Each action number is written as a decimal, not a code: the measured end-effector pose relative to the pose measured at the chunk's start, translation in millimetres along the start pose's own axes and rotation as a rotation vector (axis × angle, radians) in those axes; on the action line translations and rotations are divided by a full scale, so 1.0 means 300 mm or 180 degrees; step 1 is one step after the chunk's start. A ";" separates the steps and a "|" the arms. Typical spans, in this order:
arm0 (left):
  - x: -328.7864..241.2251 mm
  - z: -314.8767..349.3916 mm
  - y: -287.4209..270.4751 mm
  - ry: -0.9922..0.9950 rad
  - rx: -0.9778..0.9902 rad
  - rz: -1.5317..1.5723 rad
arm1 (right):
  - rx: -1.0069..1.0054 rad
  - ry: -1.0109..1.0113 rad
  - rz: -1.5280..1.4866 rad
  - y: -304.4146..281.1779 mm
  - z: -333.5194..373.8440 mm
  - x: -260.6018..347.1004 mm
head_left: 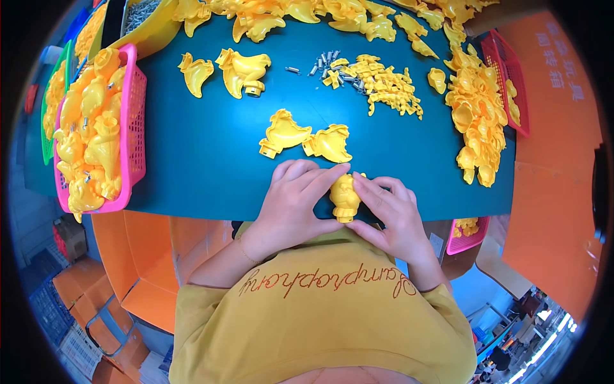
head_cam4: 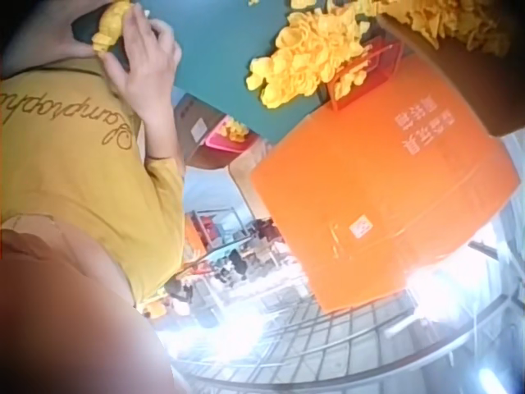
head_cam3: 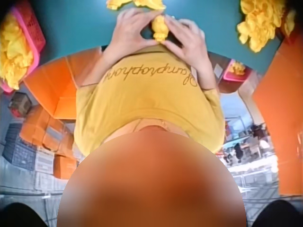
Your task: Assembling small yellow plastic toy ducks by snapping parts together at a factory workbench.
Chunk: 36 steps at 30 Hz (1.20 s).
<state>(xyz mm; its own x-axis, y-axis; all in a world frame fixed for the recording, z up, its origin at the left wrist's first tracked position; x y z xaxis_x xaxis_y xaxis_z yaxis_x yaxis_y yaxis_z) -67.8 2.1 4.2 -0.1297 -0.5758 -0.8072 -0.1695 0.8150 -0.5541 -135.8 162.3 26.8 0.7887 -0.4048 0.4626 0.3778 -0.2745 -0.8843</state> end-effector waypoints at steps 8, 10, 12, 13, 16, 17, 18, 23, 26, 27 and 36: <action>-0.009 0.001 -0.006 0.0019 -0.0100 -0.0017 | -0.0276 -0.0010 0.0055 0.001 -0.008 0.043; -0.017 -0.007 -0.007 0.0118 -0.0114 -0.0035 | -0.0401 0.0067 -0.0330 0.031 -0.002 0.024; -0.013 -0.012 -0.010 0.0215 -0.0132 -0.0062 | -0.0409 0.0087 -0.0634 0.070 0.019 -0.010; 0.005 -0.007 -0.006 0.0221 -0.0044 0.0105 | -0.0414 0.0106 -0.0938 0.081 0.030 -0.028; 0.030 0.010 -0.010 0.0275 0.0081 0.0428 | -0.0235 0.0689 -0.2852 0.114 0.068 -0.093; 0.029 0.011 -0.012 0.0309 0.0110 0.0589 | -0.0117 0.0790 -0.3511 0.129 0.077 -0.094; 0.014 0.009 -0.014 0.0328 0.0129 0.0590 | -0.0144 0.0795 -0.3509 0.129 0.079 -0.093; -0.012 -0.007 -0.034 0.0245 -0.0367 0.1000 | -0.0497 0.0220 -0.2015 0.061 0.062 -0.044; 0.028 0.030 0.036 -0.0560 -0.0181 0.2598 | -0.0655 0.0652 -0.3186 0.094 0.075 -0.055; 0.021 0.031 0.030 -0.0395 -0.0127 0.2579 | -0.0673 0.0658 -0.3192 0.100 0.074 -0.046; -0.002 0.051 0.006 -0.0136 -0.0378 0.2635 | -0.1172 0.0128 -0.1930 0.023 0.060 -0.012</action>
Point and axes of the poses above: each hand's wrist, its own z-axis away from the middle knuckle, its own y-axis out of the palm, x = y × z, the point moved 7 cm from there along -z, towards the middle knuckle, and after that the axes turned 5 degrees about z, right-handed, at the moved point
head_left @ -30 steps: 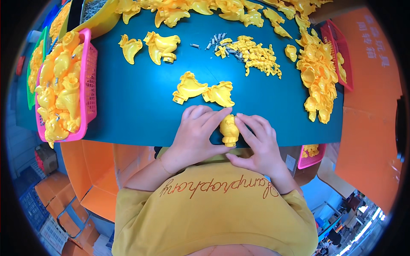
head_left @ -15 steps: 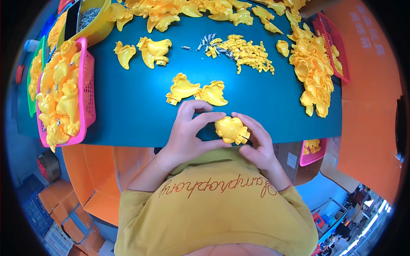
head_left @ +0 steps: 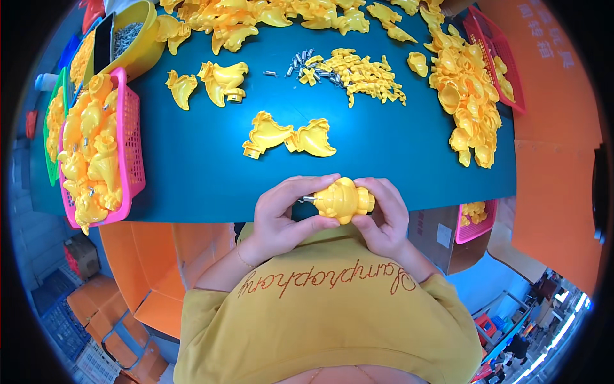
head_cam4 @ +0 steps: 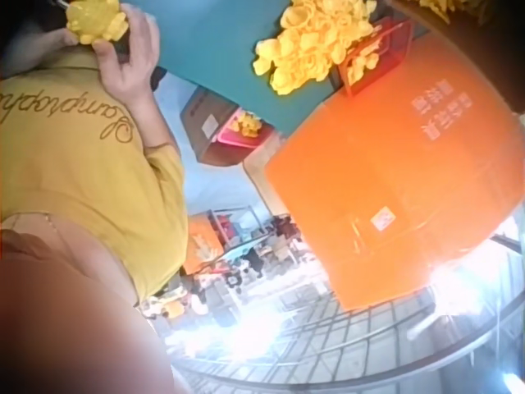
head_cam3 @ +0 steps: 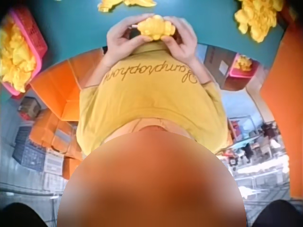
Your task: Assembling small yellow plastic toy ducks by snapping parts together at a factory workbench.
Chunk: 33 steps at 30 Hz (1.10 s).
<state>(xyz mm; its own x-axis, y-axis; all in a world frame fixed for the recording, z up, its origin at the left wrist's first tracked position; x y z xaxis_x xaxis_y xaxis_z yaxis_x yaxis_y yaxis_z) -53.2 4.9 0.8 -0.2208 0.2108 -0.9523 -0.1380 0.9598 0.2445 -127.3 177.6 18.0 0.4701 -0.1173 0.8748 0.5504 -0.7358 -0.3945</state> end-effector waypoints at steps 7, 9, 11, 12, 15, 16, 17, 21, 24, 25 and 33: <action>-0.049 -0.037 -0.037 0.0140 0.0170 -0.1030 | 0.0269 0.0480 0.0019 0.020 -0.020 -0.053; -0.088 -0.051 -0.010 0.0276 0.0348 -0.2167 | 0.0277 0.0127 0.0156 0.009 -0.026 -0.022; -0.080 -0.038 0.014 0.0062 0.0241 -0.2013 | 0.0336 -0.0085 0.0301 0.028 -0.040 -0.006; -0.069 -0.038 0.016 -0.0131 0.0136 -0.1858 | 0.0386 -0.0310 0.0457 0.041 -0.049 0.009; -0.038 -0.038 0.015 0.0119 0.0067 -0.1416 | 0.0179 -0.0008 0.0133 0.037 -0.022 -0.037; -0.024 -0.036 0.010 0.0117 0.0069 -0.1412 | 0.0092 0.0114 0.0029 0.031 -0.014 -0.054; -0.016 -0.035 0.010 0.0218 0.0141 -0.1372 | 0.0091 0.0119 0.0033 0.031 -0.011 -0.058; -0.016 -0.023 0.022 0.0374 0.0059 -0.1322 | -0.0026 0.0122 -0.0370 0.039 -0.006 -0.055; -0.017 -0.027 0.032 0.0503 -0.0013 -0.1380 | -0.0143 0.0237 -0.0562 0.037 -0.001 -0.066; -0.016 -0.029 0.035 0.0506 -0.0007 -0.1386 | -0.0166 0.0254 -0.0581 0.035 -0.001 -0.068; -0.016 -0.021 0.035 0.0588 -0.0070 -0.1412 | -0.0237 0.0101 -0.0614 0.034 -0.003 -0.068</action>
Point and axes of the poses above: each hand's wrist, its own z-axis away from the middle knuckle, its own y-axis out of the palm, x = y × z, the point moved 7 cm from there along -z, towards the middle knuckle, and after that the axes turned 5 degrees about z, right-handed, at the moved point
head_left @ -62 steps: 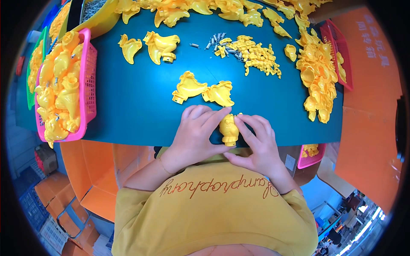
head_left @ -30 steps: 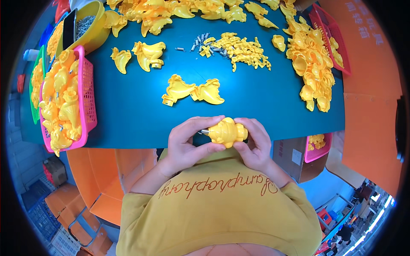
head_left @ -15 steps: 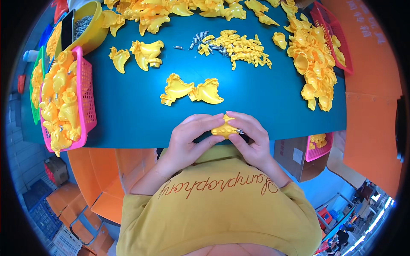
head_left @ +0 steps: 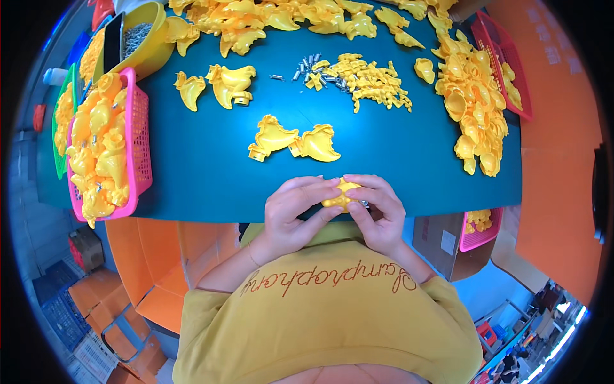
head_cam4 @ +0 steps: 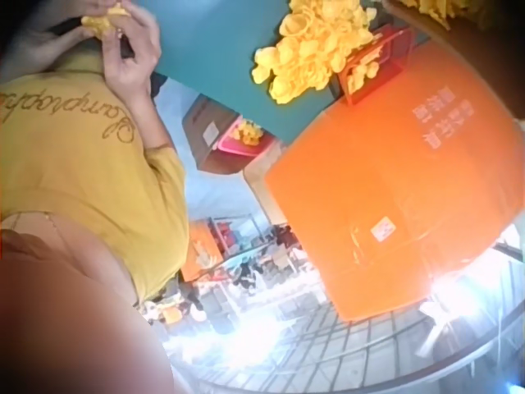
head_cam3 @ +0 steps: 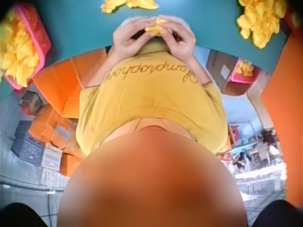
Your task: Assembling small yellow plastic toy ducks by snapping parts together at a factory workbench.
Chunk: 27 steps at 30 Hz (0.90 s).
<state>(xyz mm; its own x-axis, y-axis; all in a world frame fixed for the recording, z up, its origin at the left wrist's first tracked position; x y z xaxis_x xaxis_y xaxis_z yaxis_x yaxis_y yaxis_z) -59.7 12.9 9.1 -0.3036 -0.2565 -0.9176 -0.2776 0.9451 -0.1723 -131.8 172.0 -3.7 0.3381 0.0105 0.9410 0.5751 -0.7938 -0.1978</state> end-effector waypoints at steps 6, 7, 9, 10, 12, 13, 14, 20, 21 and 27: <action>-0.017 0.051 -0.079 -0.0316 -0.0009 0.0038 | 0.0629 0.0326 -0.0098 0.022 -0.034 -0.023; -0.039 0.062 -0.133 -0.0325 -0.0111 -0.0040 | 0.0944 0.0401 -0.0107 0.043 -0.046 -0.021; -0.068 0.128 -0.239 -0.0719 0.0284 0.0231 | 0.0807 0.0992 -0.0243 0.040 -0.063 -0.022; -0.089 0.158 -0.316 -0.0822 0.0262 0.0263 | 0.0618 0.0999 -0.0218 0.029 -0.072 -0.030; -0.106 0.260 -0.489 -0.1258 0.0083 0.0033 | 0.0352 0.0839 0.0064 -0.002 -0.082 -0.064; -0.108 0.322 -0.559 -0.1660 0.0136 -0.0026 | 0.0254 0.1017 0.0116 -0.013 -0.082 -0.078; -0.109 0.399 -0.639 -0.2134 -0.0062 -0.0012 | 0.0234 0.0996 0.0178 -0.015 -0.080 -0.089; -0.174 0.701 -0.907 -0.2787 -0.1371 -0.0431 | 0.0591 0.0496 0.0631 0.035 -0.112 -0.094; -0.244 0.662 -0.905 -0.2195 -0.1702 -0.0195 | 0.0605 0.0443 0.0626 0.046 -0.120 -0.081; -0.463 0.483 -1.106 0.0338 -0.3150 -0.3366 | 0.0390 0.0509 0.0723 0.055 -0.113 -0.069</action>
Point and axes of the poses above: each hand's wrist, its own z-axis away from the middle knuckle, its own y-axis out of the palm, x = y × z, the point moved 7 cm from there along -z, towards the middle knuckle, and after that the axes turned 5 degrees about z, right-handed, at the moved point
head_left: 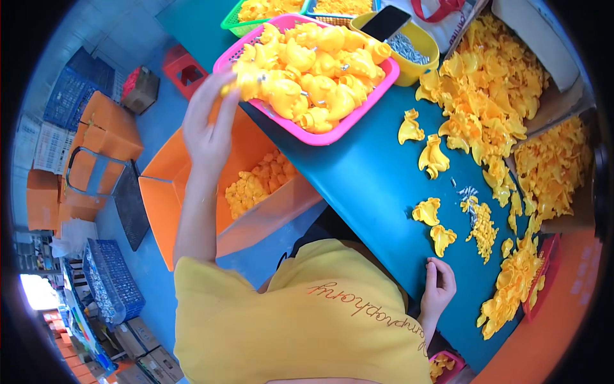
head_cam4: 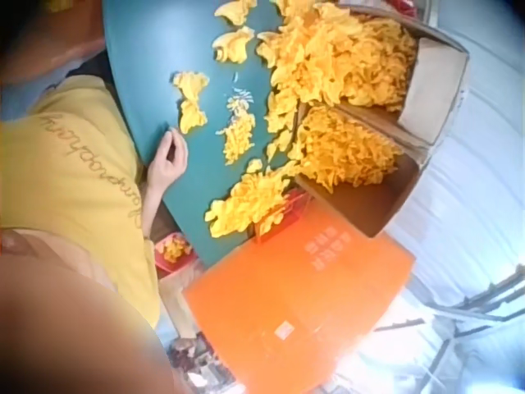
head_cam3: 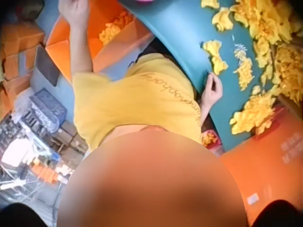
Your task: Assembling small yellow plastic toy ducks by snapping parts together at a factory workbench.
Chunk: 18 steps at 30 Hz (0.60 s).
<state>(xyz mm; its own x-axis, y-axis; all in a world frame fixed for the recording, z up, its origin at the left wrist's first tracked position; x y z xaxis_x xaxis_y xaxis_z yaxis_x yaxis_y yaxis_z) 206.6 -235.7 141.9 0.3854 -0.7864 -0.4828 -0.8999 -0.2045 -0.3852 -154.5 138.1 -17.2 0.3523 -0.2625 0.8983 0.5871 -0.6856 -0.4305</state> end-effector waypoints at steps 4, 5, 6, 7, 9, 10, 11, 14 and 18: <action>0.290 -0.134 0.109 -0.0308 0.0088 0.0120 | 0.0017 -0.0212 0.0179 -0.001 0.014 0.022; 0.373 -0.135 0.140 -0.0637 0.0351 0.0246 | -0.0015 -0.0216 0.0183 -0.001 0.017 0.024; 0.430 -0.136 0.142 -0.0643 0.0322 0.0233 | -0.0041 -0.0220 0.0186 0.000 0.016 0.025; 0.488 -0.133 0.122 -0.0899 -0.0020 0.0576 | -0.0021 -0.0238 0.0190 0.003 0.015 0.023; 0.563 -0.082 0.060 -0.1453 -0.0746 0.0889 | -0.0036 -0.0216 0.0104 0.008 0.015 0.018; 0.576 -0.081 0.046 -0.1493 -0.0771 0.0866 | 0.0011 -0.0221 0.0127 0.017 0.017 0.022; 0.632 -0.082 0.043 -0.1945 -0.0670 0.0688 | -0.0026 -0.0137 0.0034 0.021 0.020 0.022; 0.795 -0.171 0.048 -0.2405 -0.0149 0.0565 | 0.0196 -0.0197 0.0152 0.051 0.028 0.053; 0.927 -0.334 0.174 -0.2915 0.2241 0.0702 | 0.0897 -0.0646 0.0809 0.122 0.009 0.127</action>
<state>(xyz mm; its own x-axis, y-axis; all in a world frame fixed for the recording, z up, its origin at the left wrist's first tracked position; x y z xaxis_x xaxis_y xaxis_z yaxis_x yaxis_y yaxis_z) 246.2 -523.4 66.4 0.4966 0.0068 -0.8680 -0.7647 0.4765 -0.4337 -117.7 104.9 1.0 0.6311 -0.2407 0.7374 0.6294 -0.3967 -0.6682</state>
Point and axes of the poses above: each hand's wrist, its own z-axis away from the middle knuckle, its own y-axis out of the palm, x = y × z, the point moved 7 cm from there along -z, towards the middle knuckle, and after that the axes turned 5 degrees about z, right-handed, at the moved point
